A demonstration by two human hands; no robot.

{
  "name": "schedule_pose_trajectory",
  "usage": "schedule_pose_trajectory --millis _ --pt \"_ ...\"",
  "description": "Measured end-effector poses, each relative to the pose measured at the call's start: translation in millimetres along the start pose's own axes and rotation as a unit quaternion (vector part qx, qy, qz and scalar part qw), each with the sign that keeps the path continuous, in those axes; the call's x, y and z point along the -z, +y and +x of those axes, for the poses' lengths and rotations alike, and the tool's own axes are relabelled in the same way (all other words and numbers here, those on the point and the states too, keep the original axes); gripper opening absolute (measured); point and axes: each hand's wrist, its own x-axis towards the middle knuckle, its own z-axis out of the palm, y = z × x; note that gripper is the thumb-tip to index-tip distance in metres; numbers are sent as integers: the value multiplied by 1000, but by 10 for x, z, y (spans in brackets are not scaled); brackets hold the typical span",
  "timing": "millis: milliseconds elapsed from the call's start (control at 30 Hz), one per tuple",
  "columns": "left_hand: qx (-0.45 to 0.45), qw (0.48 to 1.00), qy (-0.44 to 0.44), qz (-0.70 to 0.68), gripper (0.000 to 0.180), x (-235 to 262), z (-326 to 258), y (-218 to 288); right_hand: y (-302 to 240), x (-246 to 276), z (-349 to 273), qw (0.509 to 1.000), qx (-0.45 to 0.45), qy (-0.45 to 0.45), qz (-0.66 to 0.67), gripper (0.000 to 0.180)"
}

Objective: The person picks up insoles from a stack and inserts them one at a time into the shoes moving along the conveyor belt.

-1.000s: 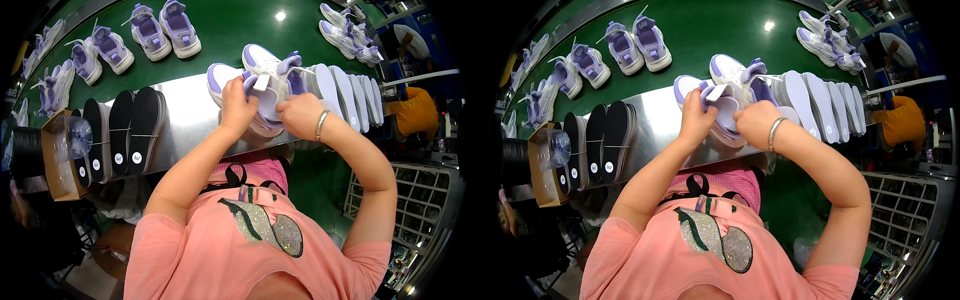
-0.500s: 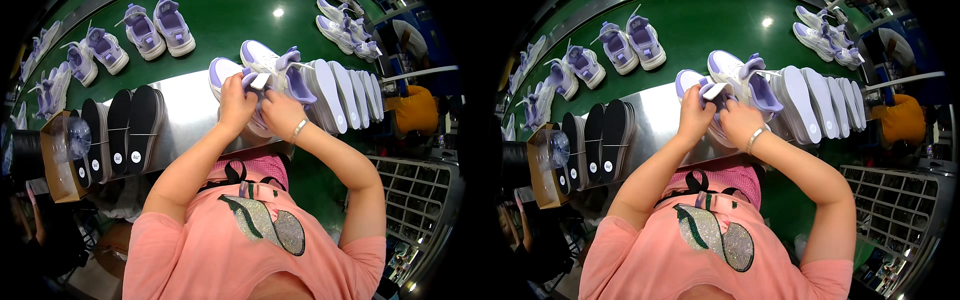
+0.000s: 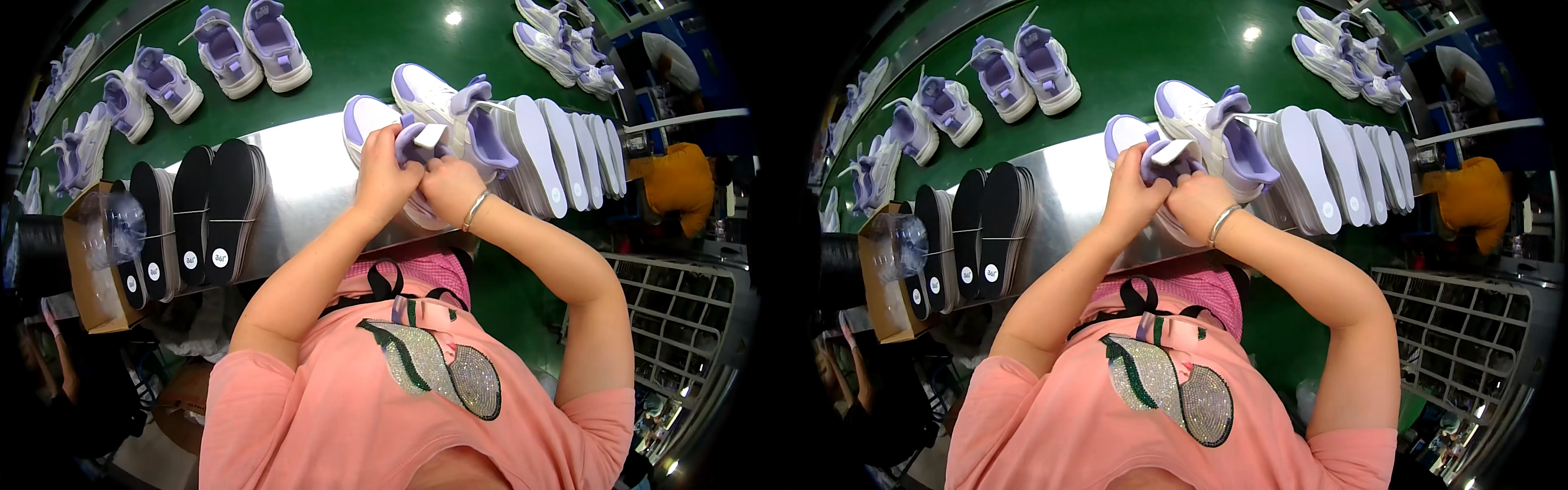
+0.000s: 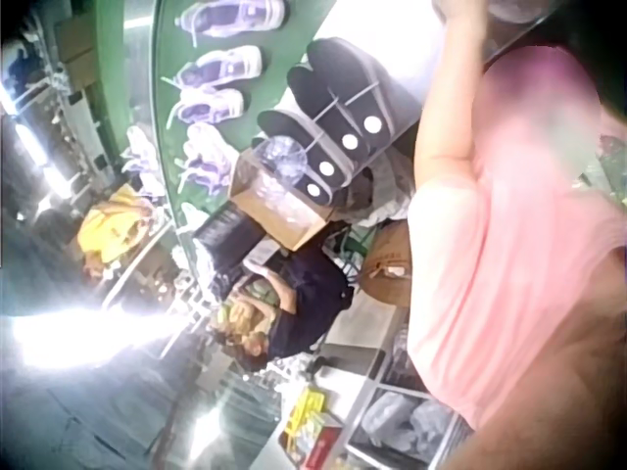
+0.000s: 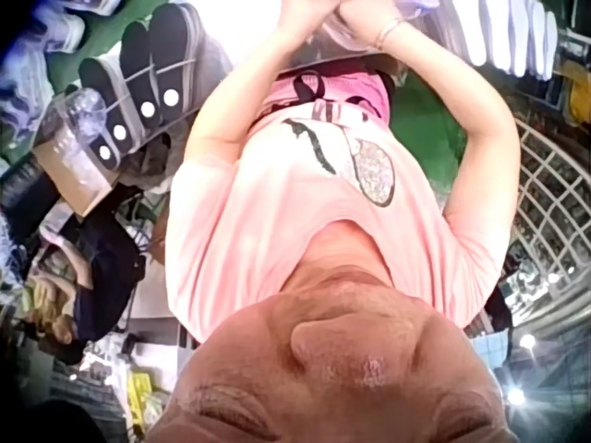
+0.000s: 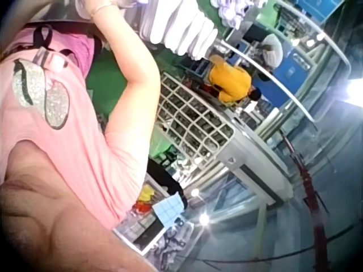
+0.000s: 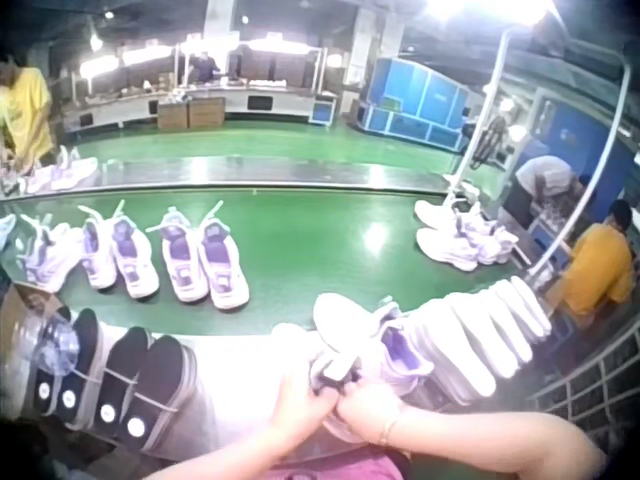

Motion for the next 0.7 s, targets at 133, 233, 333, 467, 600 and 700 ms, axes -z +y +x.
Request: schedule_pose_trajectory --millis 133,233,333,467,600,700 --pt "9 1000 -12 -28 46 54 -22 15 -3 14 49 996 -14 -77 48 11" --pt "16 999 -16 -33 45 19 -2 14 -15 251 310 941 -75 -310 113 27" --pt "36 998 -24 -46 45 17 34 -8 -36 323 511 907 -52 -415 43 49" --pt "30 998 -25 -53 46 -3 43 -47 -3 297 652 852 15 -522 -43 69" --pt "20 999 -25 -33 46 -14 44 -31 -43 246 576 905 -82 -418 13 63" --pt "2 1000 -27 -15 46 -31 52 -34 -12 29 548 932 -115 -342 34 61"
